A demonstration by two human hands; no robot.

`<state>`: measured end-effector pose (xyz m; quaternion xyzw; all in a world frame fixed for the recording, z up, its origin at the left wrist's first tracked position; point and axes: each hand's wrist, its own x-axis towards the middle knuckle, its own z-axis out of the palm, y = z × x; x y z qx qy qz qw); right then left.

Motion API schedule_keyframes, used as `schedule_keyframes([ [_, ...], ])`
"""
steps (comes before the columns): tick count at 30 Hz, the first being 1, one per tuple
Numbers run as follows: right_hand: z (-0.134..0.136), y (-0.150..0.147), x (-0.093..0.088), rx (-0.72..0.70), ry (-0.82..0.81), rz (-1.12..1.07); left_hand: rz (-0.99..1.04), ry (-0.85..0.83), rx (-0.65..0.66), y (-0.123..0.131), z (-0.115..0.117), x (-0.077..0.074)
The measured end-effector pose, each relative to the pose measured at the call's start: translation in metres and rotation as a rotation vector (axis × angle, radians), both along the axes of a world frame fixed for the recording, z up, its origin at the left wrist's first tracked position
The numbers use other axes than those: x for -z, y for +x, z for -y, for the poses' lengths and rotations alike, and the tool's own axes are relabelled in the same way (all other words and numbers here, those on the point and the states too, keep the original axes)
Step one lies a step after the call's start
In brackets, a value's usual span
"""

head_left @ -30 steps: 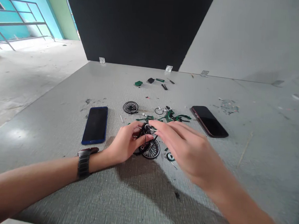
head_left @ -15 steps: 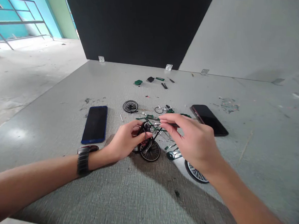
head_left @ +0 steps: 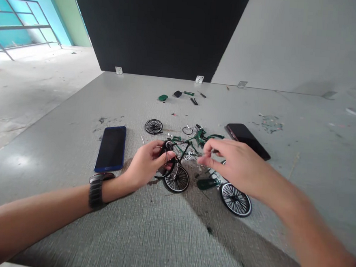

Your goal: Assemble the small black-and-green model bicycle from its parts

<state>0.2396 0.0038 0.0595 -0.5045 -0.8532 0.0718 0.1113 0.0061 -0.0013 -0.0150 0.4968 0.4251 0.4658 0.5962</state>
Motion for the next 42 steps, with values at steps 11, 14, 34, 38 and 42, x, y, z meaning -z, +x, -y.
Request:
schedule_keyframes([
  [11,-0.004,0.002,0.016,-0.224,-0.402,-0.091,-0.014,-0.007,0.012,-0.001,0.0,-0.001],
  [14,-0.003,0.001,0.016,-0.228,-0.391,-0.072,-0.019,-0.002,0.009,-0.001,0.0,-0.003],
  [34,-0.029,0.03,0.019,0.032,-0.258,0.043,-0.038,0.003,0.019,-0.002,0.0,-0.002],
  [38,-0.03,0.028,0.022,0.048,-0.231,0.022,-0.043,0.006,0.025,-0.002,0.001,-0.003],
  [42,-0.032,0.031,0.021,0.079,-0.236,0.013,-0.038,0.016,0.022,-0.001,0.001,-0.002],
])
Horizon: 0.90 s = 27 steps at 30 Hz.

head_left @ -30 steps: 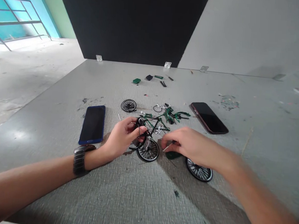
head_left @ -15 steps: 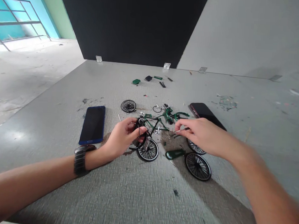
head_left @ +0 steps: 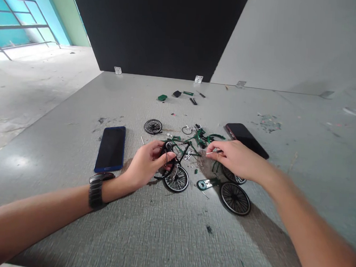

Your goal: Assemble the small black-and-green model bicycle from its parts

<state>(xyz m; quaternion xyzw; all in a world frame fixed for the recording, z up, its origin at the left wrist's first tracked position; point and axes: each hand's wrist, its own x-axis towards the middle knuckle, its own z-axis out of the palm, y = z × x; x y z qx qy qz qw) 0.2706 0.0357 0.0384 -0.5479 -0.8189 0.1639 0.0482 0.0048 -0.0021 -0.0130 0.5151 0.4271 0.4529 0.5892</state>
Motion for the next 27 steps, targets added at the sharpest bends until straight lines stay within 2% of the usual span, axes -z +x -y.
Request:
schedule_keyframes([
  [12,-0.002,-0.0022,0.0036,0.018,-0.049,-0.03,-0.017,0.015,0.004,-0.0002,0.0006,0.0008],
  [22,-0.0056,0.0026,0.0072,0.105,0.04,0.085,0.006,-0.002,0.001,0.0003,0.0006,-0.0003],
  [27,-0.001,0.0063,-0.0009,0.139,0.148,0.099,0.019,-0.006,-0.001,0.0004,0.0007,0.0003],
])
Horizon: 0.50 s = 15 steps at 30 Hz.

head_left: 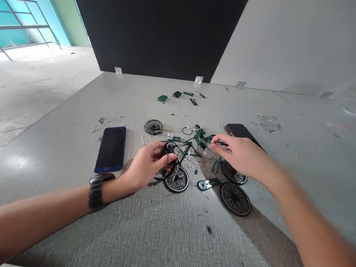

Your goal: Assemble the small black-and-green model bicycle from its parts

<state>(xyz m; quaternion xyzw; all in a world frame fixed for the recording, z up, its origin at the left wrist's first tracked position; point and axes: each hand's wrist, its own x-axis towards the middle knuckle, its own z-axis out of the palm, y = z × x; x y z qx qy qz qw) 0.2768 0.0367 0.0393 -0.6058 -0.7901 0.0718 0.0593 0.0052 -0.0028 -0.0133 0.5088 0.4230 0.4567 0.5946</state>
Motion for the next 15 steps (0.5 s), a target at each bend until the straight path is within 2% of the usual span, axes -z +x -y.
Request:
schedule_keyframes([
  [6,0.005,0.01,-0.003,-0.086,0.172,0.117,-0.002,0.0,0.004,0.0,-0.001,0.003],
  [11,0.006,0.01,0.001,-0.117,0.036,-0.026,-0.035,0.026,0.014,-0.001,-0.001,0.005],
  [15,0.003,0.006,0.003,-0.177,-0.043,-0.037,-0.048,0.031,0.019,-0.001,-0.001,0.005],
])
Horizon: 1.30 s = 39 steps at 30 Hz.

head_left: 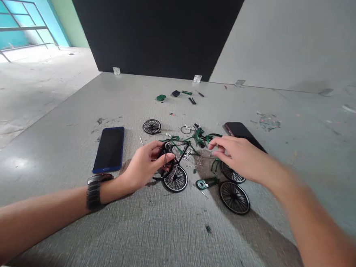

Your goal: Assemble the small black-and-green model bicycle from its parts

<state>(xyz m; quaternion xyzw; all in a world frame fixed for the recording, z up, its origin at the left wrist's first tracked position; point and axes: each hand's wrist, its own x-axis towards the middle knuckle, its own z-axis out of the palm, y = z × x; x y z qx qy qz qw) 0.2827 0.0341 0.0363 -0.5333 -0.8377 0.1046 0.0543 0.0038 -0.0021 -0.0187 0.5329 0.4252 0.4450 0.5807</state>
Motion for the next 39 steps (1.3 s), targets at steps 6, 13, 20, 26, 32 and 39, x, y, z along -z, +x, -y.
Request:
schedule_keyframes([
  [6,-0.007,0.001,0.004,-0.083,-0.081,-0.039,0.018,-0.007,-0.007,0.001,0.0,-0.001],
  [13,-0.011,-0.002,0.007,-0.044,-0.094,-0.051,0.034,-0.019,-0.008,0.001,0.001,-0.004],
  [20,-0.012,-0.006,0.016,0.027,-0.027,-0.065,0.043,-0.016,-0.005,0.002,0.001,-0.003],
  [26,-0.011,0.002,0.01,0.06,0.067,-0.063,0.028,-0.003,-0.004,0.0,0.001,-0.001],
  [32,-0.012,0.009,0.007,-0.022,0.077,-0.028,0.046,-0.016,-0.005,0.001,0.001,-0.001],
  [39,-0.01,0.003,0.009,-0.048,0.02,-0.011,0.03,-0.018,-0.001,0.001,0.0,-0.004],
])
